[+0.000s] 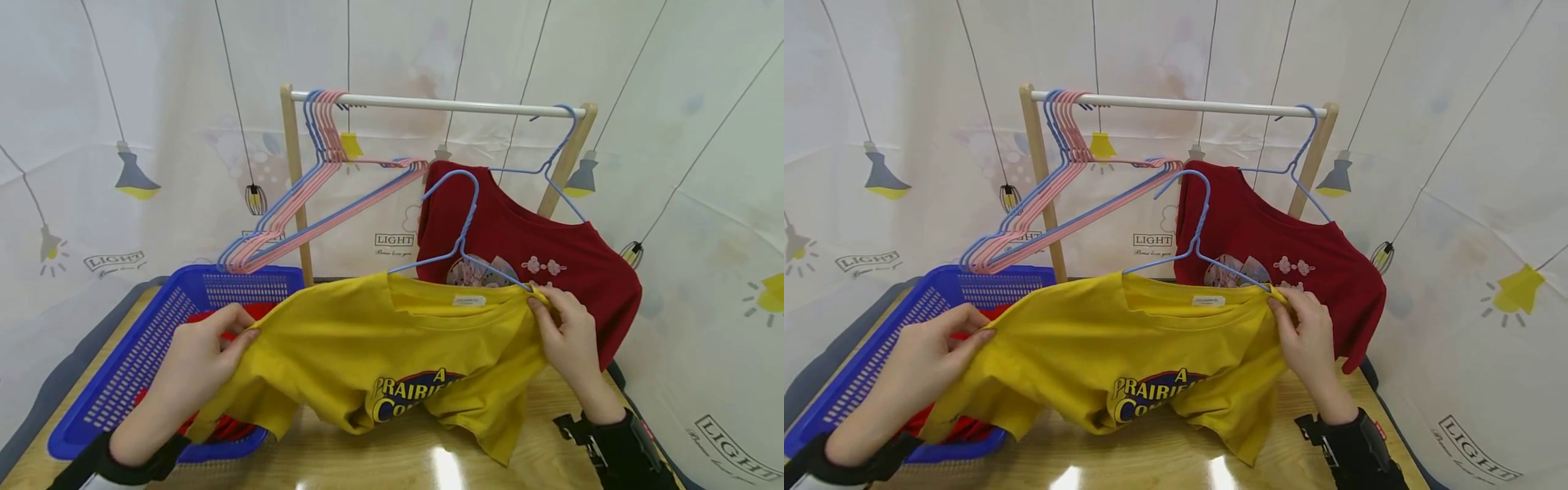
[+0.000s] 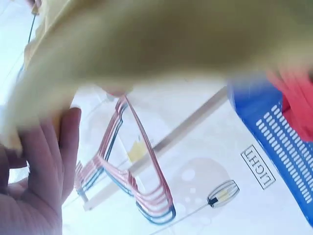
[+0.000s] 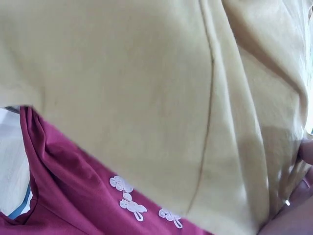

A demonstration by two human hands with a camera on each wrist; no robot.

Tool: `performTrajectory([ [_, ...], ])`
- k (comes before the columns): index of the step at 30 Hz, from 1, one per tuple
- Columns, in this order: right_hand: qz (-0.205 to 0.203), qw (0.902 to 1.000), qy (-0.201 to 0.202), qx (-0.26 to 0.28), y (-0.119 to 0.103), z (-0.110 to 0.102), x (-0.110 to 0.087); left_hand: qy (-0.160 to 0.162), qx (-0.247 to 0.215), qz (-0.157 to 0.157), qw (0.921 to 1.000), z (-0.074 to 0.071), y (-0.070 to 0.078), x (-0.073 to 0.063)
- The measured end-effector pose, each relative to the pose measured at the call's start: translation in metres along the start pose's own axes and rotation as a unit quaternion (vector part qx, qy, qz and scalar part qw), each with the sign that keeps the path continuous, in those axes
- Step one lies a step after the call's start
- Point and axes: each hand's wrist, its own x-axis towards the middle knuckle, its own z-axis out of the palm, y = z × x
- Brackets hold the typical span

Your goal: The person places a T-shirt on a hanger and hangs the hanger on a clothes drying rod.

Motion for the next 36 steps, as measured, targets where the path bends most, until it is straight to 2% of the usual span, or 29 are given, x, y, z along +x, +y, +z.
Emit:
performTrajectory([
  [5,0.002,0.9999,0.010,-0.009,0.001,-0.001,0.002,-0.050,0.008,0.017,0.9986,0.012,0.006,-0.004],
  [10,-0.010,0.9999,0.009,-0.008,-0.001,0.001,0.001,-0.119,0.013,-0.005,0.9928,0.022,0.010,-0.003],
  [13,-0.021,0.9997,0.012,-0.007,-0.003,0.003,0.001,-0.186,0.018,-0.003,0.9823,0.027,0.010,-0.003],
  [17,-0.022,0.9996,0.018,-0.007,-0.005,0.005,0.002,-0.277,-0.004,0.006,0.9608,0.033,0.013,-0.006],
  [19,-0.017,0.9996,0.021,-0.007,-0.005,0.005,0.002,-0.305,-0.018,0.015,0.9520,0.035,0.014,-0.008],
  [20,-0.015,0.9996,0.023,-0.006,-0.005,0.005,0.001,-0.317,-0.025,0.009,0.9480,0.034,0.016,-0.008],
  [22,-0.011,0.9996,0.025,-0.004,-0.004,0.006,0.001,-0.326,-0.025,0.003,0.9450,0.032,0.020,-0.008],
  [24,-0.008,0.9996,0.025,-0.001,-0.004,0.006,0.000,-0.317,0.001,-0.004,0.9485,0.027,0.025,-0.007],
  [26,-0.009,0.9997,0.024,0.002,-0.005,0.007,-0.001,-0.285,0.053,-0.014,0.9568,0.019,0.033,-0.004],
  [28,-0.013,0.9996,0.023,0.005,-0.006,0.008,-0.002,-0.223,0.124,-0.003,0.9670,0.009,0.040,0.000],
  [30,-0.020,0.9996,0.021,0.006,-0.008,0.010,-0.002,-0.143,0.190,0.013,0.9713,-0.001,0.048,0.005],
  [32,-0.028,0.9994,0.021,0.007,-0.010,0.012,-0.002,-0.056,0.224,0.047,0.9719,-0.008,0.053,0.010],
  [34,-0.033,0.9992,0.021,0.007,-0.013,0.015,-0.001,0.018,0.228,0.091,0.9692,-0.010,0.056,0.017],
  [36,-0.036,0.9991,0.021,0.007,-0.015,0.017,0.000,0.055,0.201,0.143,0.9674,-0.007,0.057,0.024],
])
